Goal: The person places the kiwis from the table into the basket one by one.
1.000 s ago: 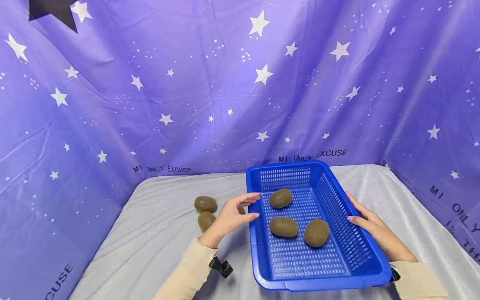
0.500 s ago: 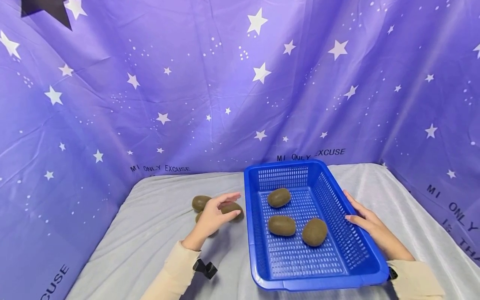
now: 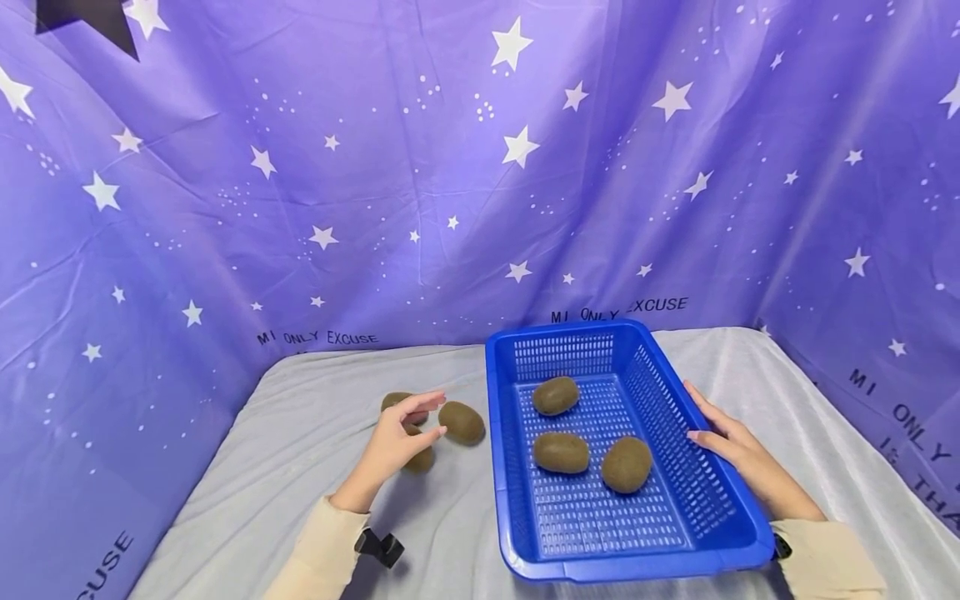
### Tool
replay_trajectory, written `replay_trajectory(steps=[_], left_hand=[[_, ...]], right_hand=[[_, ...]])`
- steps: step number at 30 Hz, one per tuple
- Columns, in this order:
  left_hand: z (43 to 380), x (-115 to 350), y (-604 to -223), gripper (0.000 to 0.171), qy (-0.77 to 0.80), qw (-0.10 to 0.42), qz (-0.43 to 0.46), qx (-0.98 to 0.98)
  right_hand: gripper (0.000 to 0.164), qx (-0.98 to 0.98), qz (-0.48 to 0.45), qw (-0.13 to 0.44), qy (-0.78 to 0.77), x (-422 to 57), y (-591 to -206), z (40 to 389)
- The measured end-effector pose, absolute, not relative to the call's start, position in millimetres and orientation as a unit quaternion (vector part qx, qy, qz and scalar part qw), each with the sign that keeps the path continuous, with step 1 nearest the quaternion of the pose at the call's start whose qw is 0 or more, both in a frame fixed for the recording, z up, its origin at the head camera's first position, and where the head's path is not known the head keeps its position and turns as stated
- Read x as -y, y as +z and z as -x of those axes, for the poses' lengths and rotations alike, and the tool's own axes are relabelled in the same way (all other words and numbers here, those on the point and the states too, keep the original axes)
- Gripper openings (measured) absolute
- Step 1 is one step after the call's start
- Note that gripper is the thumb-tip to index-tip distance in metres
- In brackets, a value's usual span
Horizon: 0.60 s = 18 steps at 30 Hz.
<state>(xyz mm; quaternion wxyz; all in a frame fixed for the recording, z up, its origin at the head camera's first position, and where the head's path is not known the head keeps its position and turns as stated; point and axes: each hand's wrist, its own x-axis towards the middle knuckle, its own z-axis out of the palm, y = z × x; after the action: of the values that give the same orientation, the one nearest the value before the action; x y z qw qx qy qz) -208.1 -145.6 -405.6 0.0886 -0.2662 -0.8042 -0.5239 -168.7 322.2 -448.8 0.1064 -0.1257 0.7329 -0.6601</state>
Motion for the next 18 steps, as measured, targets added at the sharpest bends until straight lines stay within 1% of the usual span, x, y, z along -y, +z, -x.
replay_trajectory(steps=[4, 8, 13, 18], left_hand=[[206.8, 154.4, -407.8, 0.044, -0.526, 0.095, 0.256, 0.806], [207.0, 160.3, -413.2, 0.044, -0.524, 0.104, 0.248, 0.808], [215.1, 169.4, -434.6, 0.046, -0.527, 0.116, 0.231, 0.810], [221.2, 181.0, -455.3, 0.045, -0.511, 0.143, 0.208, 0.822]], right_hand=[[0.063, -0.731, 0.124, 0.109, -0.662, -321.6, -448.4, 168.7], [0.063, -0.711, 0.127, 0.123, -0.680, -322.2, -446.9, 168.4], [0.063, -0.714, 0.129, 0.119, -0.678, -322.1, -447.1, 168.4], [0.063, -0.727, 0.125, 0.114, -0.666, -321.3, -448.3, 168.5]])
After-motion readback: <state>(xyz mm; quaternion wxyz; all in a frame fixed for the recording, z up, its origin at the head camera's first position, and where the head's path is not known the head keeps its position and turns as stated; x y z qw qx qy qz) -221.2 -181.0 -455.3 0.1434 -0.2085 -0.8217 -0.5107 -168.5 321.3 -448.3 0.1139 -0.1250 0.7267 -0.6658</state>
